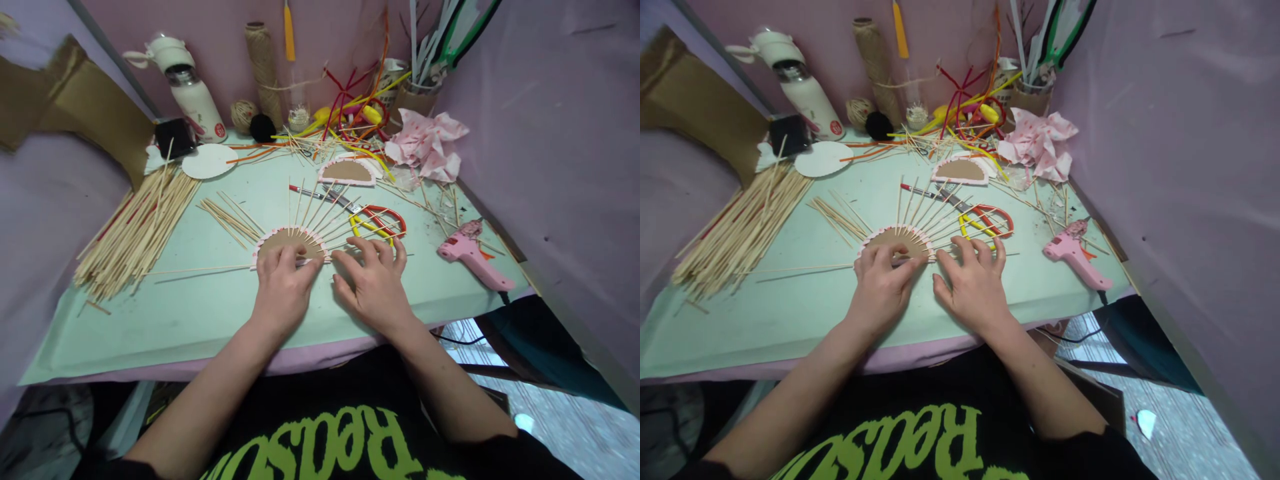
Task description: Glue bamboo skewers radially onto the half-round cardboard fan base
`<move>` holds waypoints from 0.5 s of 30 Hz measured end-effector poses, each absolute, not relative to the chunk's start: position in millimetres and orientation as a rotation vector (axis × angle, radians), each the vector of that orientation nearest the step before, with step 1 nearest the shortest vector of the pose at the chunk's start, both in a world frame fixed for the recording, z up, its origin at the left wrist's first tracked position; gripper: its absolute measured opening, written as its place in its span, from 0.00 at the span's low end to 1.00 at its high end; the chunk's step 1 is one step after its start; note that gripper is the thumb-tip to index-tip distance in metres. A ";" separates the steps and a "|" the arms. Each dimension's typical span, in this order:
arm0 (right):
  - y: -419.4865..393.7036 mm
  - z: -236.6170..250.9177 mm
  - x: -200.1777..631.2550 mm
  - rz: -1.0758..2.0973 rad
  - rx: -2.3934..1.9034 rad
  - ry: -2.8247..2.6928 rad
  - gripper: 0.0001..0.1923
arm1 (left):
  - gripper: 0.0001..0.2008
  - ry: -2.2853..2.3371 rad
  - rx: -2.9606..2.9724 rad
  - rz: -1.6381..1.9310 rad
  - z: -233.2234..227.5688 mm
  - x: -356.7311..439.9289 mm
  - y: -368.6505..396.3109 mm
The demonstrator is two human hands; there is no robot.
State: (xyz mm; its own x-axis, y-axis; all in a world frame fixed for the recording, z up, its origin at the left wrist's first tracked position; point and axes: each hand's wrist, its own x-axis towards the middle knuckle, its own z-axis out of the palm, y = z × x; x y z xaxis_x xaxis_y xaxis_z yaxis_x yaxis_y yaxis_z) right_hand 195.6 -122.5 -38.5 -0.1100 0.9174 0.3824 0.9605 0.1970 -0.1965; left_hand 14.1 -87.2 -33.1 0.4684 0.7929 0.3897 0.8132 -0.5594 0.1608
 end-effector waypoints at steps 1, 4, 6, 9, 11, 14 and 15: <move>-122.3 -38.6 195.6 -0.140 -1.752 -2.062 0.17 | 0.16 -1.443 -2.648 -0.662 -32.9 14.1 -87.2; -122.1 -38.2 195.5 -0.137 -1.747 -2.063 0.17 | 0.16 -1.442 -2.643 -0.651 -32.0 14.0 -87.6; -122.2 -37.8 195.2 -0.134 -1.746 -2.064 0.16 | 0.15 -1.453 -2.648 -0.648 -31.5 14.1 -88.0; -122.8 -37.6 194.9 -0.135 -1.749 -2.063 0.17 | 0.15 -1.469 -2.653 -0.645 -31.2 14.4 -88.4; -123.0 -37.7 194.8 -0.136 -1.750 -2.065 0.17 | 0.15 -1.481 -2.655 -0.644 -31.3 14.7 -88.4; -122.8 -37.7 194.8 -0.138 -1.749 -2.068 0.17 | 0.15 -1.490 -2.661 -0.649 -31.8 15.0 -88.2; -122.6 -37.6 194.8 -0.139 -1.749 -2.068 0.16 | 0.16 -1.490 -2.662 -0.651 -31.9 15.0 -88.1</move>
State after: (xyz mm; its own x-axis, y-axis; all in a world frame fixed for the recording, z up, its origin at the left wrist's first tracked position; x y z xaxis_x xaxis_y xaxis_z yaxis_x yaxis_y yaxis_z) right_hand 194.8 -122.6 -37.6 -0.1150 0.9176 0.3805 0.9603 0.2007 -0.1937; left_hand 15.0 -88.1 -31.9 0.4566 0.8106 0.3666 0.8199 -0.5434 0.1804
